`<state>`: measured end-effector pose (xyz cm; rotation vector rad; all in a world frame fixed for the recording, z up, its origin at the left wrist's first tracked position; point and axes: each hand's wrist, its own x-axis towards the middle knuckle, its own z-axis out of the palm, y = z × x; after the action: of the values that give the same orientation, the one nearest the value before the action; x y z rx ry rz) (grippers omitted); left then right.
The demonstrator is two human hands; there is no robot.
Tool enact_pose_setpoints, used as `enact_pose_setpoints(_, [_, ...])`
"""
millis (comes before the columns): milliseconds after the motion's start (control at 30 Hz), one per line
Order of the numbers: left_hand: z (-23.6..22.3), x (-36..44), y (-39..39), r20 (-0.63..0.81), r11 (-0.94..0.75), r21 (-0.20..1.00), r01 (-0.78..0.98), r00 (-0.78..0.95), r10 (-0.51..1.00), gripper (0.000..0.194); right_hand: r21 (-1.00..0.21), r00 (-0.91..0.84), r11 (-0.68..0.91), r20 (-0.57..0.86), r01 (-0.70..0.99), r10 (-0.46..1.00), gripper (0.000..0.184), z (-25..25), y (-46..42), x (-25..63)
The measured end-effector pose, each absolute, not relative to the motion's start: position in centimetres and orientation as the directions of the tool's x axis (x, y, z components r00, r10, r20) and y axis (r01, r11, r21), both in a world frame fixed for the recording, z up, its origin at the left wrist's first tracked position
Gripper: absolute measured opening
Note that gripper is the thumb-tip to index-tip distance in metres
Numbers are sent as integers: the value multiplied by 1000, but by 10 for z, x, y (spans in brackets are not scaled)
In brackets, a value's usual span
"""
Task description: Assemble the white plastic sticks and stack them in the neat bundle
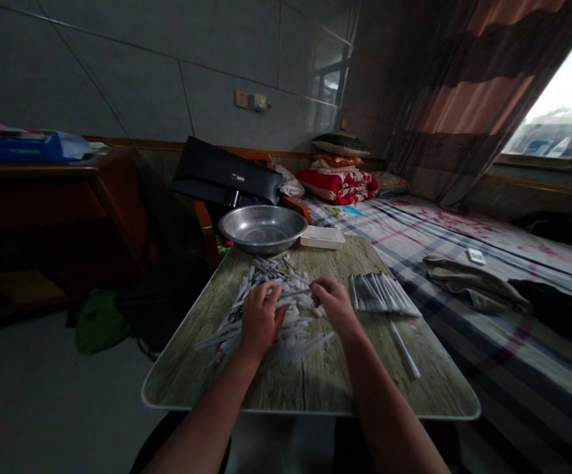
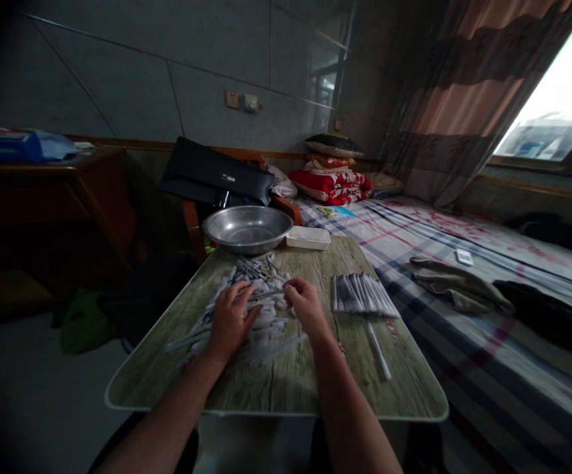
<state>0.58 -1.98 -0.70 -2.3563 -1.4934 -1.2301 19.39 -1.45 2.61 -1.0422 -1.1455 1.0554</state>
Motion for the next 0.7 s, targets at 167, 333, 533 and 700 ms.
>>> enact_pose_setpoints(167, [-8, 3, -17, 686, -492, 362, 792, 131, 715, 34, -963, 464, 252, 269, 100, 844, 27, 63, -51, 244])
enact_pose_setpoints(333, [-5, 4, -21, 696, -518, 366, 773, 143, 704, 33, -889, 558, 47, 326, 456, 763, 28, 48, -112, 311])
enact_pose_setpoints(533, [-11, 6, -23, 707, -533, 336, 776, 166, 688, 29, -629, 613, -293, 378, 720, 694, 25, 3, -174, 356])
enact_pose_setpoints(700, [-15, 6, -22, 725, -566, 306, 766, 199, 660, 26, -607, 666, -394, 320, 690, 674, 28, -24, -187, 370])
